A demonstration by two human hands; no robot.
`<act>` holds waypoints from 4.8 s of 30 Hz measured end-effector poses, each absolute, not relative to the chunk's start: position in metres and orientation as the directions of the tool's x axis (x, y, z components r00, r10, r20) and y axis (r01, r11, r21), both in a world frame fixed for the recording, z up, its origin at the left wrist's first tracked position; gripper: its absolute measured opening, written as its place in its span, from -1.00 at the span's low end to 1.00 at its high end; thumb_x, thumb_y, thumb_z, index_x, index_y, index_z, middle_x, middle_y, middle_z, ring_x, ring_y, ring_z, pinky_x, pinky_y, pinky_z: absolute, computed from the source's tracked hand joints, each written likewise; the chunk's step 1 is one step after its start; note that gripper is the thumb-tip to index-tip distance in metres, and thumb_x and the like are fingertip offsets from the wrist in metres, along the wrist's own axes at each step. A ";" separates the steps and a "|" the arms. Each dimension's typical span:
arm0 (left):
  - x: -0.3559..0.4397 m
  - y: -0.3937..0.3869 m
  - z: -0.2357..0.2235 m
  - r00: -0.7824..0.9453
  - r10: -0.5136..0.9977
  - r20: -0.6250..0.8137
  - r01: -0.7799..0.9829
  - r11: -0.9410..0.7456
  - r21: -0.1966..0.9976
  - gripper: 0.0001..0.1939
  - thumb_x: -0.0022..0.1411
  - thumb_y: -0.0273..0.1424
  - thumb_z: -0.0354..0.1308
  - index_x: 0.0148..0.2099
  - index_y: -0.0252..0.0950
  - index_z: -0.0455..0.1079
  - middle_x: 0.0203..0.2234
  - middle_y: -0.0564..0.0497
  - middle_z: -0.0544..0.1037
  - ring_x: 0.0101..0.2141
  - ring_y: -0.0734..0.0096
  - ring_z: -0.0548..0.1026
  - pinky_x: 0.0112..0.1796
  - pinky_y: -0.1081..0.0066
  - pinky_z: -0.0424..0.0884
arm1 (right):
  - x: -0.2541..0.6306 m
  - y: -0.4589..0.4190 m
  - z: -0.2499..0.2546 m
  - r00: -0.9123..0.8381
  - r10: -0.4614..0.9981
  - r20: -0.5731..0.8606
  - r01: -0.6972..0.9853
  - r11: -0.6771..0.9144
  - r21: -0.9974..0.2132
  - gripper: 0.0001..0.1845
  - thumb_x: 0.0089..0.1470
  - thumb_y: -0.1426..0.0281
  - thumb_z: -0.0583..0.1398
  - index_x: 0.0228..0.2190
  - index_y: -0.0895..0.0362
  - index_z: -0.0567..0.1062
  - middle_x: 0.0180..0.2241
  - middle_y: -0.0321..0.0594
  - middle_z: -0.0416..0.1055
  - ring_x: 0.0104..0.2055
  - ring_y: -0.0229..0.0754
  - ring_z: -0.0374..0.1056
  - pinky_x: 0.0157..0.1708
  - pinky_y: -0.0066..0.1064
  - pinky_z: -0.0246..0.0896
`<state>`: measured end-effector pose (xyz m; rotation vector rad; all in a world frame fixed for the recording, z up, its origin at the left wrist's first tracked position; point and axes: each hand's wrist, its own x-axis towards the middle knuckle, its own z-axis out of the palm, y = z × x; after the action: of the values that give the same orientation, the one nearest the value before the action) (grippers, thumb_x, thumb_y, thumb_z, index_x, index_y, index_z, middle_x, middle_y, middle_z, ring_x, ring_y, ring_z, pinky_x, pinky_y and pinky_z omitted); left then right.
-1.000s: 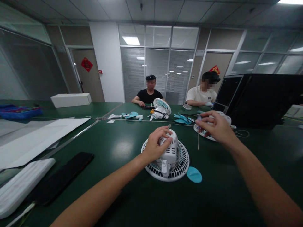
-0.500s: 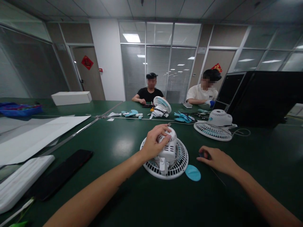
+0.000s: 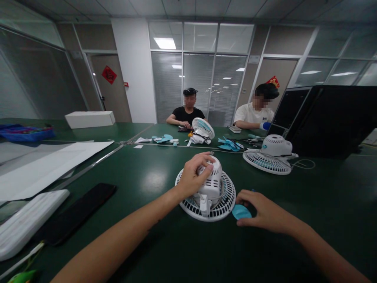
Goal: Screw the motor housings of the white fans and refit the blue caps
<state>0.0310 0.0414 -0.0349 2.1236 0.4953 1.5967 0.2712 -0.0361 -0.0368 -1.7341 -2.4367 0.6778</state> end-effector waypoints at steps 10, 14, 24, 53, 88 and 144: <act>0.033 0.043 -0.035 0.237 0.652 0.720 -0.110 -0.719 0.686 -0.79 0.22 -0.47 0.15 -0.46 -0.26 0.25 -0.24 -0.10 0.59 0.07 0.12 0.45 0.09 0.06 0.30 | 0.294 -0.031 -0.016 -0.244 0.969 0.039 0.730 0.210 -0.650 -0.48 -0.06 -0.02 0.28 -0.18 0.09 0.50 -0.19 -0.12 0.45 -0.21 -0.06 0.37 -0.24 -0.25 0.33; 0.033 0.041 -0.034 0.222 0.653 0.724 -0.096 -0.724 0.683 -0.84 0.21 -0.50 0.14 -0.41 -0.26 0.26 -0.24 -0.10 0.58 0.07 0.13 0.45 0.12 0.05 0.28 | 0.280 -0.021 -0.001 -0.225 0.945 0.236 0.552 0.324 -0.769 -0.49 -0.11 0.05 0.36 -0.19 0.10 0.49 -0.16 -0.08 0.43 -0.14 -0.03 0.39 -0.24 -0.26 0.39; 0.037 0.044 -0.043 0.190 0.696 0.692 -0.155 -0.675 0.721 -0.69 0.22 -0.41 0.17 -0.03 -0.25 0.18 0.00 -0.19 0.45 0.07 0.16 0.41 0.14 0.08 0.26 | 0.211 0.026 0.044 -0.253 0.789 0.560 0.349 0.614 -0.708 -0.49 -0.17 0.06 0.39 -0.25 0.13 0.52 -0.20 -0.11 0.49 -0.13 -0.04 0.42 -0.19 -0.22 0.37; 0.035 0.047 -0.049 0.241 0.739 0.629 -0.105 -0.625 0.774 -0.50 0.23 -0.34 0.20 0.12 -0.23 0.06 0.01 -0.17 0.45 0.03 0.17 0.45 0.08 0.14 0.31 | 0.207 0.042 0.029 -0.445 0.792 0.419 0.485 0.606 -0.630 -0.64 0.04 0.12 0.26 -0.20 0.10 0.57 -0.16 -0.17 0.52 -0.13 -0.09 0.41 -0.21 -0.27 0.29; 0.036 0.043 -0.044 0.242 0.741 0.626 -0.013 -0.643 0.766 -0.38 0.11 -0.31 0.29 0.13 -0.26 0.07 0.03 -0.18 0.41 0.06 0.09 0.40 0.11 0.11 0.28 | 0.208 0.049 0.022 -0.334 0.757 0.561 0.326 0.652 -0.685 -0.74 0.02 0.18 0.28 -0.35 0.13 0.56 -0.23 -0.15 0.52 -0.17 -0.10 0.43 -0.22 -0.27 0.31; 0.033 0.042 -0.029 0.206 0.789 0.579 0.162 -0.611 0.775 -0.70 0.26 -0.20 0.11 -0.08 -0.30 0.40 -0.19 -0.06 0.56 -0.17 0.22 0.50 -0.10 0.28 0.39 | 0.188 0.033 -0.040 0.047 0.771 0.636 0.428 0.559 -0.710 -0.53 0.18 -0.04 0.00 -0.21 0.10 0.34 -0.24 -0.14 0.39 -0.19 -0.10 0.34 -0.27 -0.30 0.26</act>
<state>0.0328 0.0423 -0.0293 1.9176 0.8806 1.4296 0.1884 0.0329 -0.0402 -1.0440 -1.5807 0.3517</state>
